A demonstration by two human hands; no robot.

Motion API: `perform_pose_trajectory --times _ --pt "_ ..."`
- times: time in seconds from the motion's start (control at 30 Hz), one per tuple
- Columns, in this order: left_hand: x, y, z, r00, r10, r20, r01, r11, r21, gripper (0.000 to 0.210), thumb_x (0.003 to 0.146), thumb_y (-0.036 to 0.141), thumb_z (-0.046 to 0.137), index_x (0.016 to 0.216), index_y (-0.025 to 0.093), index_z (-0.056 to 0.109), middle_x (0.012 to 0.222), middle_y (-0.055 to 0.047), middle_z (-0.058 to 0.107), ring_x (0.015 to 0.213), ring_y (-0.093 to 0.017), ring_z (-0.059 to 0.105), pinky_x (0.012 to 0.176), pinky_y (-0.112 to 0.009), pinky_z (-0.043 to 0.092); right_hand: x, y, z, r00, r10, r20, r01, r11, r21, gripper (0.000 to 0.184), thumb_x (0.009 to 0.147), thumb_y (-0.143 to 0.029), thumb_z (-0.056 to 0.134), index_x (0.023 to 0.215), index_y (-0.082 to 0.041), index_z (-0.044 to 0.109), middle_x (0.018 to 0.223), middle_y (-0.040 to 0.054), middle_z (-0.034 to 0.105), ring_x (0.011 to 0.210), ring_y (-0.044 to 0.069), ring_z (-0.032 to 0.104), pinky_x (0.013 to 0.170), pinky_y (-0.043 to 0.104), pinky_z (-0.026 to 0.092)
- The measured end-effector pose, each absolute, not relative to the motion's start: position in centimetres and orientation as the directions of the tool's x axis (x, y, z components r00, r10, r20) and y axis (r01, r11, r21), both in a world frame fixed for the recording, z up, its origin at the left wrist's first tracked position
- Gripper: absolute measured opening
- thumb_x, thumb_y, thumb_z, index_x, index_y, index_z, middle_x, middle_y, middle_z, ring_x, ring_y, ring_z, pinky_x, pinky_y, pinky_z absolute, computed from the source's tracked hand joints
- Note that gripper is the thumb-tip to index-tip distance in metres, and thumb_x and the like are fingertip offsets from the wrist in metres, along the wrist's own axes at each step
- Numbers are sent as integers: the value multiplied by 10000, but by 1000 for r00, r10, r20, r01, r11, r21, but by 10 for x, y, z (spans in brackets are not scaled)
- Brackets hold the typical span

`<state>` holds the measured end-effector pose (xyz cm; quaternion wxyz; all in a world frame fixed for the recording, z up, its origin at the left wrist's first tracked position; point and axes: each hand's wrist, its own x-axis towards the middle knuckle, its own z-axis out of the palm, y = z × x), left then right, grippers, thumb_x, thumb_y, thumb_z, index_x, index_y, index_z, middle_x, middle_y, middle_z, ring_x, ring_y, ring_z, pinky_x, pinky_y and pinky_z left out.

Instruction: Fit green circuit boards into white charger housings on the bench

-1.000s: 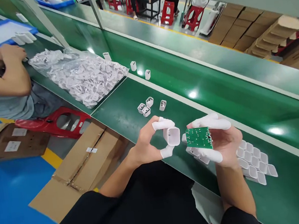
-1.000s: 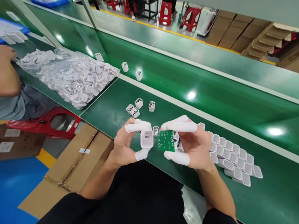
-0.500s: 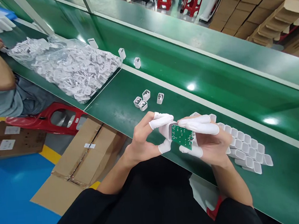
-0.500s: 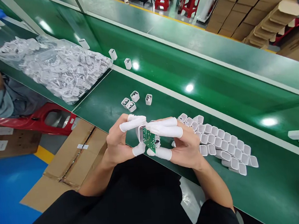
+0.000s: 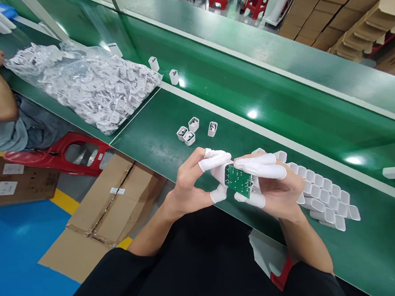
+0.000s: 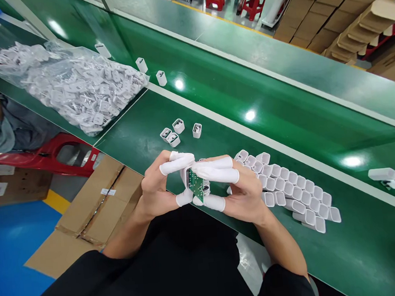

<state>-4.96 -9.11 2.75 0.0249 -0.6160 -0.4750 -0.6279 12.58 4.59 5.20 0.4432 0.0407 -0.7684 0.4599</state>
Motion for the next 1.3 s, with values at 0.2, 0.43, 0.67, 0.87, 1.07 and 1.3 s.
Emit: perform_pose_trajectory --times 0.2,0.43,0.67,0.87,1.07,1.3 --pt "-50 -91 26 -240 559 794 622 -539 568 786 836 121 904 1579 242 677 1249 -117 775 1058 -243 775 851 -389 717 126 47 51 -603 338 722 -470 581 -665 733 818 -139 1014 1487 -329 782 1265 72 892 1112 321 857 884 510 755" --pt "-49 -91 25 -249 560 790 617 -537 575 794 830 106 893 1581 247 675 1248 -113 776 1051 -242 775 838 -384 710 128 49 49 -630 323 706 -440 601 -668 752 841 -147 994 1519 -366 755 1286 71 879 1121 324 843 860 515 742" --pt "-51 -91 24 -227 568 791 624 -539 566 775 862 180 903 1593 263 659 1232 -113 770 1026 -244 756 812 -385 681 128 49 47 -682 292 670 -388 632 -671 753 885 -152 955 1563 -371 713 1349 74 837 1204 322 797 937 528 707" --pt "-49 -92 12 -330 637 697 519 -495 697 776 827 181 911 1557 295 671 1085 -56 746 885 -210 707 737 -356 645 132 50 57 -718 281 637 -220 776 -591 860 899 -318 952 1677 -361 591 1540 129 705 1365 384 705 1064 616 657" --pt "-46 -92 2 -430 657 620 445 -443 778 757 810 146 917 1526 271 703 1102 -50 721 917 -190 722 791 -332 681 133 53 62 -719 118 685 -223 894 -388 788 905 -282 928 1617 -381 605 1199 71 803 1044 316 751 837 515 630" --pt "-45 -91 5 -465 639 612 432 -439 787 712 784 118 914 1461 247 734 1090 -33 757 843 -144 742 712 -233 649 132 49 54 -765 30 644 -155 961 -228 570 960 -205 846 1496 -290 671 1227 107 798 1058 312 725 849 506 611"
